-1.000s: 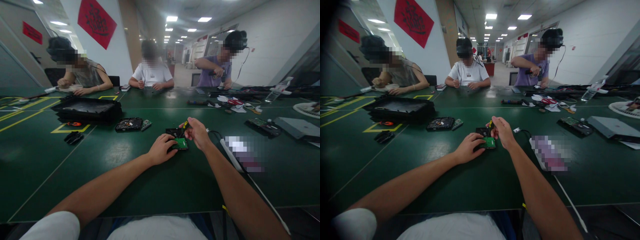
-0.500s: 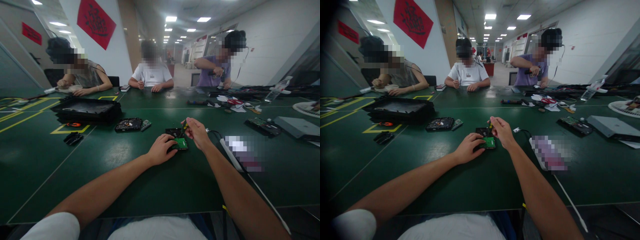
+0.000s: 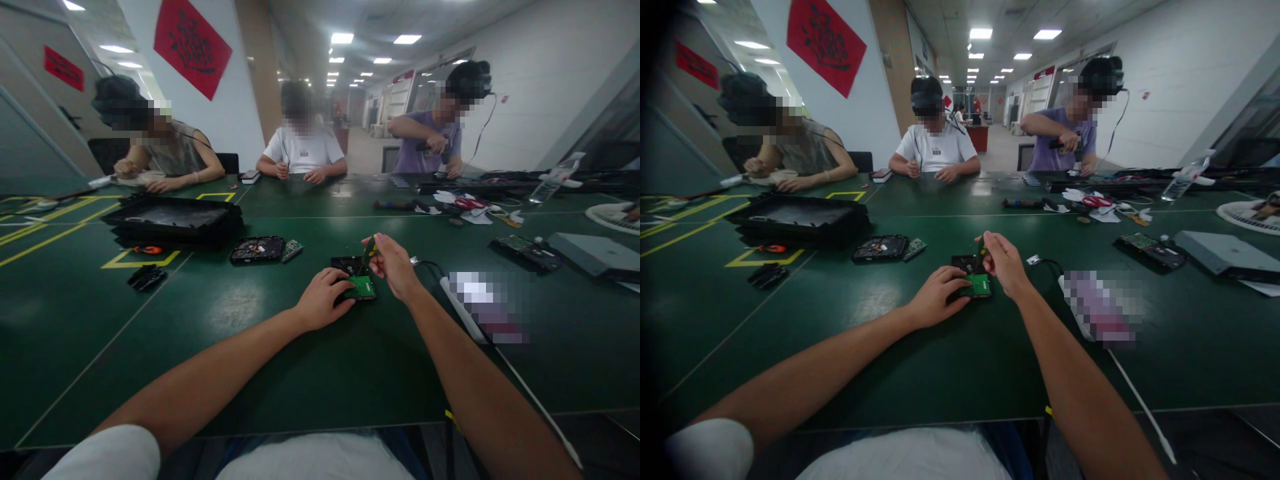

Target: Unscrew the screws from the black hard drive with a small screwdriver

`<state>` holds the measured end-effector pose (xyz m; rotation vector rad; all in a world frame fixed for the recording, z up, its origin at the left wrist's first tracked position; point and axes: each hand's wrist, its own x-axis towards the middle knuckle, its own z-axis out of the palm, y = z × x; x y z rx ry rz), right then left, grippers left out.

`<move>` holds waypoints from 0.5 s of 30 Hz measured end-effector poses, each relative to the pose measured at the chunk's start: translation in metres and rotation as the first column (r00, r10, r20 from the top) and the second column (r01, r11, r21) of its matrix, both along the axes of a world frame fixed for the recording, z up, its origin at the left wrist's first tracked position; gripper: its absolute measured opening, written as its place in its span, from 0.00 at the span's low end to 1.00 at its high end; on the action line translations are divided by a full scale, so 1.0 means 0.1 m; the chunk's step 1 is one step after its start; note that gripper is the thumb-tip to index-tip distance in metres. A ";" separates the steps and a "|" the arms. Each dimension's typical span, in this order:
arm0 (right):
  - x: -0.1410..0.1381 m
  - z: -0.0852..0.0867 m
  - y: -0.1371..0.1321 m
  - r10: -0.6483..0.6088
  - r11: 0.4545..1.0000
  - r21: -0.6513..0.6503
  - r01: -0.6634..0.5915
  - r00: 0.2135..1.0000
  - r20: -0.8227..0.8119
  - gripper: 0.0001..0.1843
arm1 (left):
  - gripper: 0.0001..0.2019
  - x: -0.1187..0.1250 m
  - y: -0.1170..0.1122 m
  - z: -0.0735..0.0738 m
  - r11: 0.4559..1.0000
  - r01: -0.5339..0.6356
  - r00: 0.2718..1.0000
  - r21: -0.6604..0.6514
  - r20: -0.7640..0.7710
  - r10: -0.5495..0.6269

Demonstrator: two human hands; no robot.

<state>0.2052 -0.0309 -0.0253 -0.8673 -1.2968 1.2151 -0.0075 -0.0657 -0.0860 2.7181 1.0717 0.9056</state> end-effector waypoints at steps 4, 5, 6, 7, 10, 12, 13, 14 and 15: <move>0.01 -0.01 0.00 -0.012 1.000 0.011 0.011 1.000 0.011 0.24 | 0.17 0.00 0.00 -0.01 1.000 0.001 1.000 0.003 0.005 -0.001; 0.01 -0.01 0.00 -0.015 1.000 0.009 0.015 1.000 0.005 0.24 | 0.17 0.00 0.01 -0.02 1.000 0.003 1.000 0.005 0.010 -0.003; 0.01 -0.01 0.00 -0.016 1.000 0.006 0.016 1.000 -0.001 0.24 | 0.17 0.00 0.01 -0.03 1.000 0.005 1.000 0.007 0.014 -0.005; 0.00 0.00 -0.01 -0.011 1.000 0.001 0.011 1.000 -0.007 0.25 | 0.17 0.00 0.02 -0.03 1.000 0.006 1.000 0.009 0.019 -0.006; -0.01 0.02 -0.02 0.012 1.000 -0.026 -0.013 1.000 -0.024 0.26 | 0.17 0.00 0.03 -0.04 1.000 0.001 1.000 0.011 0.023 -0.001; 0.00 0.03 -0.02 0.008 0.999 -0.036 -0.009 1.000 -0.028 0.28 | 0.17 0.00 0.03 -0.04 1.000 -0.002 1.000 0.008 0.013 0.002; 0.00 0.03 -0.02 0.001 0.999 -0.035 -0.002 1.000 -0.027 0.28 | 0.17 0.00 0.02 -0.03 1.000 -0.002 1.000 0.008 0.008 0.002; 0.00 0.04 -0.02 -0.005 1.000 -0.029 0.004 1.000 -0.022 0.28 | 0.17 0.00 0.02 -0.03 1.000 -0.001 1.000 0.008 0.003 0.001; 0.01 0.04 -0.02 -0.009 1.000 -0.021 0.008 1.000 -0.015 0.27 | 0.17 0.00 0.02 -0.02 1.000 0.000 1.000 0.009 0.000 0.000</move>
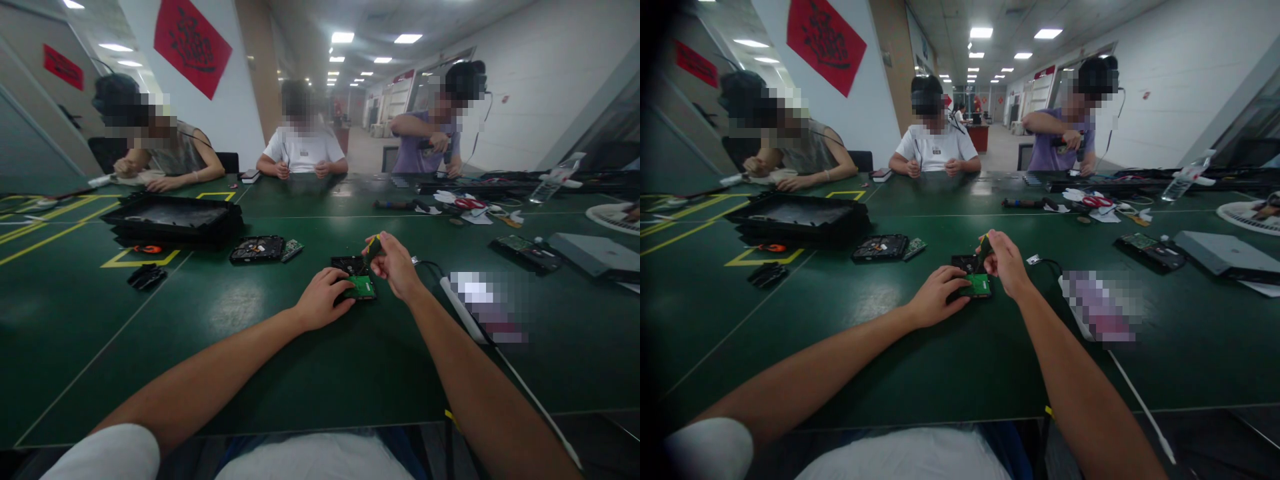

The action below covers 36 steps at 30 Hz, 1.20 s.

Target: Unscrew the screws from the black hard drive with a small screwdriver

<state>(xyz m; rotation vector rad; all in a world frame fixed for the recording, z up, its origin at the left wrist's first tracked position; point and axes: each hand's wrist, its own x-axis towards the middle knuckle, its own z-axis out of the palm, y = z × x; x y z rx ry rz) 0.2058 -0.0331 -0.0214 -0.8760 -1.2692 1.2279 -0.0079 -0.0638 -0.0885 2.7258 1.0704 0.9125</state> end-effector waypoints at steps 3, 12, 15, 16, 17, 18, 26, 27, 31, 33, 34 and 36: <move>0.01 0.00 -0.01 -0.005 0.999 0.035 0.003 0.999 0.034 0.25 | 0.17 0.00 -0.01 0.01 1.000 -0.002 1.000 0.003 0.000 0.002; -0.02 0.00 -0.01 0.022 1.000 0.012 -0.022 1.000 -0.006 0.28 | 0.16 0.00 -0.01 0.02 1.000 0.006 1.000 0.002 0.008 -0.007; -0.01 -0.01 0.01 0.037 0.999 -0.010 -0.037 0.999 -0.024 0.30 | 0.17 0.00 -0.01 0.02 1.000 0.006 1.000 0.000 0.008 -0.006; 0.00 -0.01 0.01 0.035 0.999 -0.005 -0.035 0.999 -0.018 0.30 | 0.17 0.00 -0.01 0.02 1.000 0.003 1.000 -0.001 0.007 -0.003; 0.00 -0.02 0.01 0.028 1.000 0.005 -0.028 1.000 -0.009 0.29 | 0.17 0.00 -0.01 0.01 1.000 0.001 1.000 -0.002 0.006 -0.001; 0.00 -0.02 0.01 0.021 1.000 0.017 -0.021 1.000 0.002 0.28 | 0.17 0.01 -0.01 0.01 1.000 0.001 1.000 -0.003 0.004 -0.001; 0.01 -0.02 0.01 -0.012 0.998 0.057 0.010 0.999 0.040 0.25 | 0.16 0.01 -0.02 0.02 1.000 -0.006 1.000 -0.002 0.008 0.006; 0.01 -0.02 0.01 -0.012 0.999 0.050 0.011 1.000 0.029 0.25 | 0.17 0.01 -0.02 0.02 1.000 -0.004 1.000 -0.003 0.007 0.004; 0.01 -0.03 0.02 0.009 1.000 0.029 -0.009 1.000 -0.011 0.28 | 0.17 0.01 -0.01 0.01 1.000 -0.002 1.000 -0.011 0.002 0.002; 0.01 -0.03 0.02 -0.003 0.999 0.041 0.003 1.000 0.002 0.27 | 0.17 0.01 -0.01 0.01 1.000 -0.003 1.000 -0.006 0.003 0.003; 0.01 -0.03 0.02 -0.015 0.998 0.054 0.014 1.000 0.019 0.27 | 0.17 0.01 -0.01 0.00 1.000 -0.002 1.000 -0.003 0.003 0.002; 0.01 -0.02 0.02 -0.043 0.996 0.083 0.038 0.997 0.061 0.25 | 0.17 0.01 -0.01 0.00 1.000 0.003 1.000 0.000 0.005 -0.003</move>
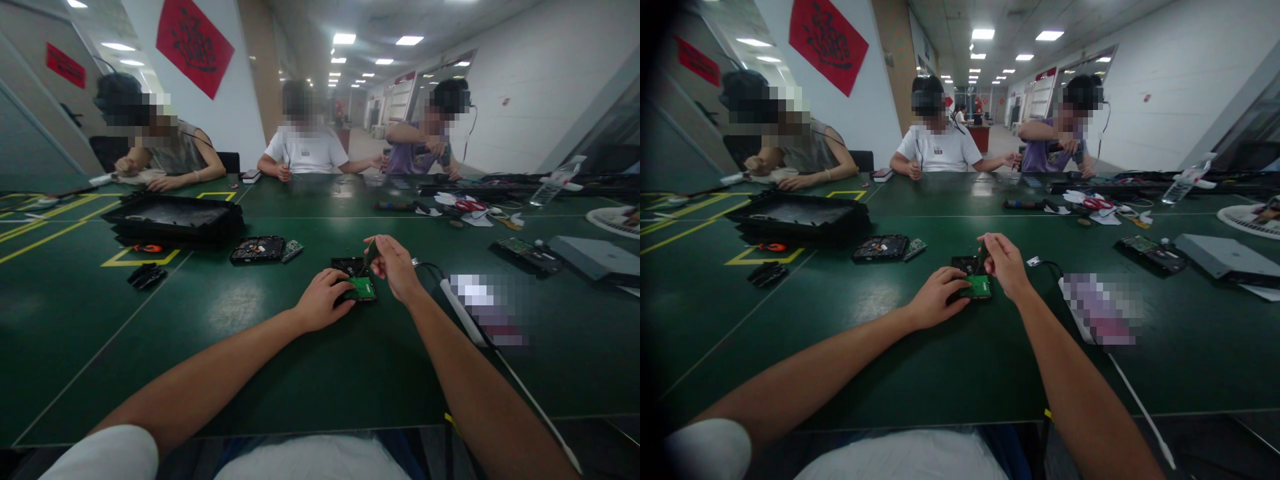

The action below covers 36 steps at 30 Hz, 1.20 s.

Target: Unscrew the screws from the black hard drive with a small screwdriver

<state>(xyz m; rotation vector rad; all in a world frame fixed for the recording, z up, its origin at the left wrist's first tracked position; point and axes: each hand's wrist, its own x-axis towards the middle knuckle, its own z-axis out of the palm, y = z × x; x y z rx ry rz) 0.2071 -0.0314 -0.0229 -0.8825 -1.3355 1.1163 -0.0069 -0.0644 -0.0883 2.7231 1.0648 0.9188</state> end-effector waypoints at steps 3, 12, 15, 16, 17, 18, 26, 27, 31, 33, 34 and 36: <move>0.00 0.01 -0.01 -0.022 0.999 0.029 0.021 0.999 0.028 0.24 | 0.17 0.00 0.00 0.00 1.000 0.004 1.000 0.005 0.004 -0.004; 0.01 -0.02 0.02 0.060 0.997 -0.037 -0.064 0.995 -0.081 0.29 | 0.17 -0.01 0.00 0.00 1.000 -0.009 1.000 0.004 -0.001 0.009; 0.01 -0.01 0.00 0.061 0.997 -0.033 -0.063 0.997 -0.052 0.27 | 0.17 0.00 0.00 0.00 1.000 -0.006 1.000 0.006 -0.010 0.006; 0.00 0.00 -0.01 0.053 0.998 -0.029 -0.055 0.998 -0.035 0.26 | 0.17 0.00 0.00 0.00 1.000 -0.004 1.000 0.004 -0.012 0.004; 0.00 0.01 -0.02 0.046 0.999 -0.023 -0.046 0.999 -0.019 0.26 | 0.17 0.00 0.00 0.01 1.000 -0.004 1.000 0.002 -0.011 0.004; -0.01 0.01 -0.02 0.040 0.999 -0.016 -0.040 0.999 -0.005 0.25 | 0.17 0.00 0.00 0.01 1.000 -0.005 1.000 0.000 -0.010 0.005; -0.01 -0.02 0.00 0.050 0.998 -0.032 -0.051 0.998 -0.040 0.25 | 0.16 0.00 -0.02 0.02 1.000 -0.003 1.000 0.001 0.012 0.003; -0.01 -0.03 0.01 0.061 0.997 -0.041 -0.064 0.996 -0.058 0.27 | 0.16 0.00 -0.01 0.02 1.000 -0.002 1.000 0.002 0.016 0.002; 0.00 -0.02 0.01 0.085 0.994 -0.067 -0.090 0.993 -0.082 0.30 | 0.17 0.00 0.00 0.01 1.000 0.006 1.000 0.002 0.019 -0.006; 0.00 -0.01 0.00 0.067 0.996 -0.056 -0.070 0.996 -0.057 0.28 | 0.17 0.00 0.00 0.00 1.000 0.005 1.000 0.002 0.014 -0.005; 0.00 0.00 0.00 0.055 0.997 -0.046 -0.057 0.998 -0.043 0.26 | 0.17 0.00 0.01 -0.01 1.000 0.002 1.000 0.004 0.011 -0.002; -0.01 0.00 -0.01 0.039 0.999 -0.030 -0.040 0.999 -0.025 0.24 | 0.17 0.00 0.00 -0.01 1.000 -0.001 1.000 0.007 0.005 0.001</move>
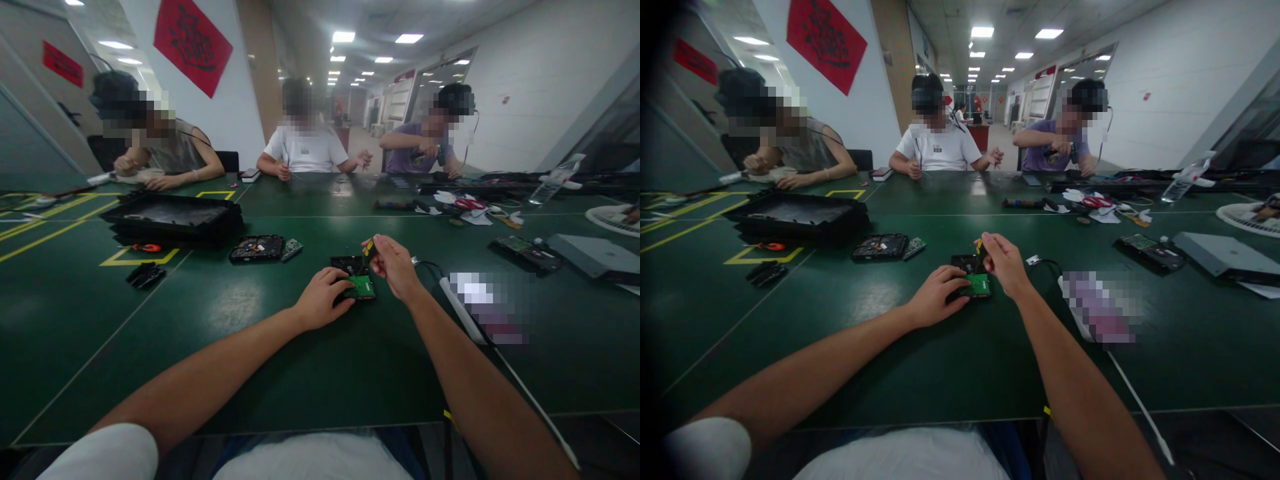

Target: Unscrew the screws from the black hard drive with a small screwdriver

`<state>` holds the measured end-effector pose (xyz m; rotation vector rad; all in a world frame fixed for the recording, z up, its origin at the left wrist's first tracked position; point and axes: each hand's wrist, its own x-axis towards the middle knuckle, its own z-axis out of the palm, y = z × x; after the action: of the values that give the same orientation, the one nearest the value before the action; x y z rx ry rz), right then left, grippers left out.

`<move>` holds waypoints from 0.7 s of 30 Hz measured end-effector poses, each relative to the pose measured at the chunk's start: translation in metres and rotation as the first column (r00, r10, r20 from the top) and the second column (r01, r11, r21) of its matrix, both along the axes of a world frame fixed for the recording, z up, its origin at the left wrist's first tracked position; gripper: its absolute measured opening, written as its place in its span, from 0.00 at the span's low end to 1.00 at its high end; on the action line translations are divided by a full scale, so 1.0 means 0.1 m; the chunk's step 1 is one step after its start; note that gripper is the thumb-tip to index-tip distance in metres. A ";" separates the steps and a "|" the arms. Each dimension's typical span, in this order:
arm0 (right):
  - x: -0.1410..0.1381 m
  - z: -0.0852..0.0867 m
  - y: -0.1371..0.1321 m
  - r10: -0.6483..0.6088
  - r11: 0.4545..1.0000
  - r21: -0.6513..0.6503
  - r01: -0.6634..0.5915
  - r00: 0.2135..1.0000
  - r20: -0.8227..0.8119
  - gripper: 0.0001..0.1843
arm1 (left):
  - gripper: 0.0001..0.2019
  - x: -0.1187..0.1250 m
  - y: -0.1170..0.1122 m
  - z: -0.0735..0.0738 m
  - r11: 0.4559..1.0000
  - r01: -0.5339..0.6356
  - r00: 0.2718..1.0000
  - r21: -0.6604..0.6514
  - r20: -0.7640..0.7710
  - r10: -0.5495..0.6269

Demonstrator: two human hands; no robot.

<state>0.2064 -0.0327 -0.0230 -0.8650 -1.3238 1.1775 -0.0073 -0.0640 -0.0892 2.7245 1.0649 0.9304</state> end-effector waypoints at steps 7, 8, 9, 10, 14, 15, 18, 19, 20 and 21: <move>-0.01 0.00 0.00 0.007 1.000 -0.016 -0.007 1.000 -0.013 0.25 | 0.17 0.00 -0.02 0.02 1.000 -0.007 1.000 -0.003 -0.005 0.007; 0.00 -0.01 0.00 0.013 1.000 -0.023 -0.013 1.000 -0.018 0.26 | 0.17 0.00 -0.02 0.02 1.000 -0.008 1.000 -0.001 -0.006 0.008; 0.00 -0.01 0.00 0.019 0.999 -0.029 -0.020 1.000 -0.023 0.27 | 0.16 0.00 -0.02 0.02 1.000 -0.007 1.000 0.001 -0.006 0.007; 0.00 -0.01 0.01 0.024 0.999 -0.033 -0.025 0.999 -0.028 0.29 | 0.17 0.00 -0.02 0.02 1.000 -0.005 1.000 0.001 -0.006 0.005; 0.02 0.01 0.01 0.022 0.999 -0.026 -0.023 1.000 -0.021 0.28 | 0.17 0.00 -0.01 0.02 1.000 -0.002 1.000 0.000 -0.007 0.002; 0.02 0.01 0.01 0.013 1.000 -0.014 -0.013 1.000 -0.011 0.27 | 0.17 0.00 -0.01 0.02 1.000 -0.003 1.000 -0.001 -0.007 0.003; 0.01 0.02 0.00 -0.026 1.000 0.018 0.025 0.999 0.024 0.25 | 0.17 0.00 -0.01 0.01 1.000 0.000 1.000 -0.007 -0.001 0.000; 0.00 0.02 -0.01 -0.038 0.999 0.019 0.037 0.999 0.031 0.25 | 0.17 0.00 -0.01 0.01 1.000 0.001 1.000 -0.008 0.001 -0.001; -0.01 0.02 -0.01 -0.045 0.999 0.015 0.045 0.998 0.034 0.25 | 0.17 0.00 -0.01 0.01 1.000 -0.001 1.000 -0.008 0.002 0.001; -0.01 0.01 -0.01 -0.047 0.999 0.010 0.046 0.998 0.033 0.25 | 0.17 0.00 -0.01 0.01 1.000 -0.004 1.000 -0.008 0.001 0.004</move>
<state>0.2051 -0.0337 -0.0218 -0.9077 -1.3276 1.1248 -0.0073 -0.0646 -0.0883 2.7156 1.0718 0.9260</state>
